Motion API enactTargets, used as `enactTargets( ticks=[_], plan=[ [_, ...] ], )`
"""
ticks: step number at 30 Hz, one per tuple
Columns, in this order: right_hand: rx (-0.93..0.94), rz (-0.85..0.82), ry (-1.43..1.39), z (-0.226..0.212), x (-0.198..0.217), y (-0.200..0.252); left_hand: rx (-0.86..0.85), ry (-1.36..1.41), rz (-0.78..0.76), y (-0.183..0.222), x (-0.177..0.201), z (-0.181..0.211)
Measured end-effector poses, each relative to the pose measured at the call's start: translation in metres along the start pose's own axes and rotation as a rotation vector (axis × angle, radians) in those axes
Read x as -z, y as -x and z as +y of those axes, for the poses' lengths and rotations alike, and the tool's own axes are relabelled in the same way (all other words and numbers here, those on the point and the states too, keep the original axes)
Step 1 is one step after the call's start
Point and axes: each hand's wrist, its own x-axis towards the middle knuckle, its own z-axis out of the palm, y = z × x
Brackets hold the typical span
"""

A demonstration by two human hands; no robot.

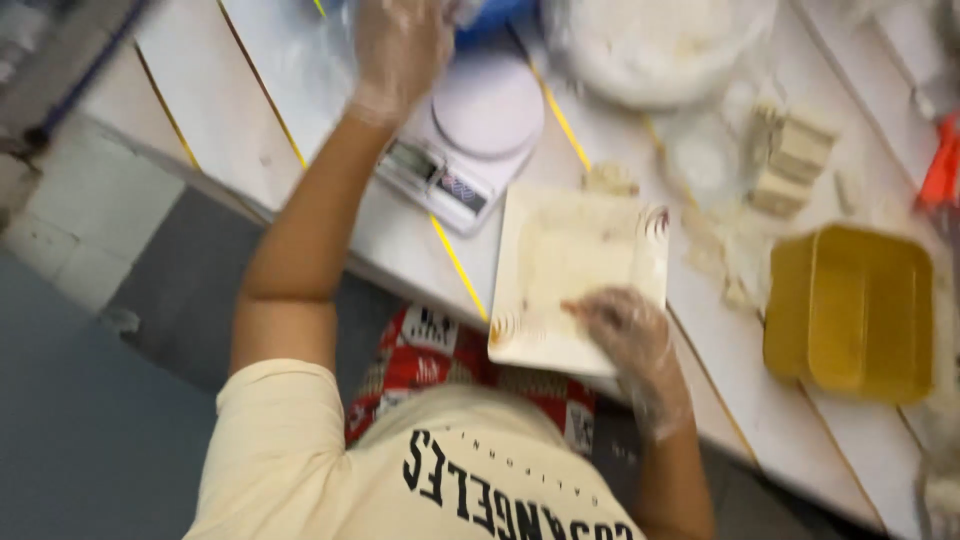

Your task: Manually rolling meat filling into lumpia wrappers on a table

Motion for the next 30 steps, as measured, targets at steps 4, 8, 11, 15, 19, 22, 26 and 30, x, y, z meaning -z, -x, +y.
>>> enactTargets(
  ticks=[4,8,11,15,19,22,26,30],
  plan=[
    [-0.28,0.058,0.025,-0.011,-0.003,-0.011,-0.043,-0.063,-0.291,-0.021,-0.139,-0.073],
    [-0.269,0.175,0.092,0.024,-0.004,-0.022,-0.075,-0.122,-0.71,-0.036,-0.258,-0.093],
    [-0.248,0.085,0.252,0.048,0.001,-0.027,-0.097,-0.146,-1.0,-0.04,-0.336,-0.118],
    [-0.11,0.103,0.261,0.081,0.0,-0.034,-0.612,-0.067,-1.263,-0.071,-0.264,-0.079],
    [-0.017,0.192,0.331,0.097,-0.002,-0.035,0.138,0.016,-0.977,-0.016,-0.342,-0.102],
    [-0.014,0.188,0.355,0.083,-0.001,-0.035,0.152,-0.01,-0.821,-0.026,-0.337,-0.106],
    [-0.044,0.131,0.428,0.086,0.001,-0.031,0.376,0.2,-0.341,-0.047,-0.294,-0.13],
    [0.041,0.187,0.428,0.055,-0.001,-0.025,0.883,1.355,-0.533,-0.065,-0.097,-0.052]
  ],
)
